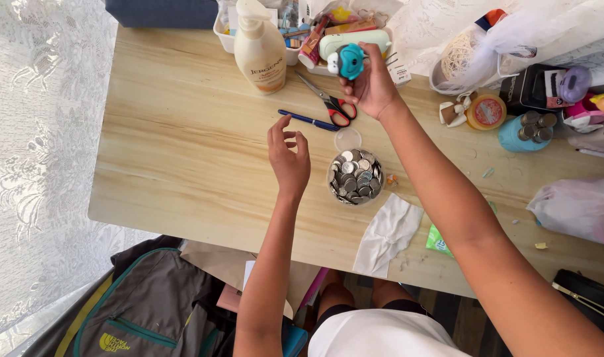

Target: Cleaning and organizing items on a wooden desk using wipes and a plastic bag

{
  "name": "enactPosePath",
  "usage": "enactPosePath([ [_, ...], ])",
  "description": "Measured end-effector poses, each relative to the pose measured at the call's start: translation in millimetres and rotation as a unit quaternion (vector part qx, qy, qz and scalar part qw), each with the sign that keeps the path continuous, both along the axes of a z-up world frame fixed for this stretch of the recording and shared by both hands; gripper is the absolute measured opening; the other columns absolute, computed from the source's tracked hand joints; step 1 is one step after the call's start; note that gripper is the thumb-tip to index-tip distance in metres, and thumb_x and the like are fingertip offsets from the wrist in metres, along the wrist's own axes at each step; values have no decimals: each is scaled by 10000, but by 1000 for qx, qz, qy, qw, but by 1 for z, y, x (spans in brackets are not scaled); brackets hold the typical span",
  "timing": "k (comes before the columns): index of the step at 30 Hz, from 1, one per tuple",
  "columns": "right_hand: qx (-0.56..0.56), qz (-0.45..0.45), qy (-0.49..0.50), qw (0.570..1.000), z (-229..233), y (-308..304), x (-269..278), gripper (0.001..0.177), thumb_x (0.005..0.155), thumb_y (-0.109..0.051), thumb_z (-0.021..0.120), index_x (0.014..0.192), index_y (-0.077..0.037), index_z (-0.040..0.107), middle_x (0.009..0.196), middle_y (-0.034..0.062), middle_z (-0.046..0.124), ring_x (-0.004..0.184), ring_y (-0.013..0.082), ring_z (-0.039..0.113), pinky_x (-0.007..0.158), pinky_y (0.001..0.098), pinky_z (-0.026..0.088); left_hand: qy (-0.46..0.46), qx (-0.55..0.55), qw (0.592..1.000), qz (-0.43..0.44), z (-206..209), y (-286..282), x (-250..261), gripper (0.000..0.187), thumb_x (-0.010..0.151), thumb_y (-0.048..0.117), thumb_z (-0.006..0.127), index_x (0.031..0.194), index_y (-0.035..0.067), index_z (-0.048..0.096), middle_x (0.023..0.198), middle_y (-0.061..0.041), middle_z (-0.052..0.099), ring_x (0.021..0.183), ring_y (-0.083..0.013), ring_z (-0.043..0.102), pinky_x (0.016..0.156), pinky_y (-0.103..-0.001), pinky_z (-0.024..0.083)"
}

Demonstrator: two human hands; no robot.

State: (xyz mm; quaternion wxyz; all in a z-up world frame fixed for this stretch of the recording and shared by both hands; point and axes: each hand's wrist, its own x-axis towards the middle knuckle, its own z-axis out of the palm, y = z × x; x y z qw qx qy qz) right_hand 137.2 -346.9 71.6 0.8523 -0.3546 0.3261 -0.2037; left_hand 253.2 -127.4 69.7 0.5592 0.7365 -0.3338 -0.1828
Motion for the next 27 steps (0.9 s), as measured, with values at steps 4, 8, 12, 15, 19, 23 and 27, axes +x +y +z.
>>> enactPosePath([
  [4,62,3,-19,998,-7,3,-4,610,919,-682,552,924,-83,670,699,16,568,565,133,483,448,265,310,8,1,1000,0,-7,4,4,360,976,13,603,1333,45,579,1277,-105,629,940,-180,672,771,-313,565],
  [8,70,-11,13,997,-10,4,-8,648,894,-723,567,877,-82,659,650,7,531,506,116,427,407,242,258,11,14,1000,-1,-9,8,5,326,990,21,596,1315,50,589,1262,-103,637,932,-179,670,773,-316,568],
  [12,51,-28,46,997,-10,6,-8,567,881,-700,614,862,-134,638,652,10,539,502,107,438,405,240,262,16,19,1000,-6,-9,8,2,314,992,24,589,1305,50,590,1255,-99,646,924,-178,669,769,-319,569],
  [15,6,-42,47,998,-11,10,-5,535,885,-685,632,849,-152,615,652,12,548,498,116,486,398,252,292,16,14,1000,-12,-7,6,-2,311,987,31,593,1297,47,593,1246,-97,651,912,-176,673,768,-319,569],
  [19,-38,-74,80,993,-19,26,-18,474,907,-644,629,897,-170,629,683,8,591,477,99,495,379,240,292,27,7,999,-25,10,0,-15,289,1008,58,613,1296,46,599,1233,-91,655,909,-173,679,766,-317,570],
  [23,-213,1,105,971,-12,64,-50,499,1027,-578,598,983,-84,650,725,27,608,508,74,520,428,230,377,70,-32,993,-94,62,-12,-41,392,997,113,670,1363,46,548,1312,-101,608,978,-188,657,769,-304,565],
  [27,-103,-11,25,994,2,97,-101,373,1004,-440,642,1173,-108,626,910,-5,658,648,54,594,520,239,498,60,-48,975,-206,79,-25,-72,578,861,151,795,1366,69,525,1315,-126,581,1069,-226,652,769,-304,590],
])
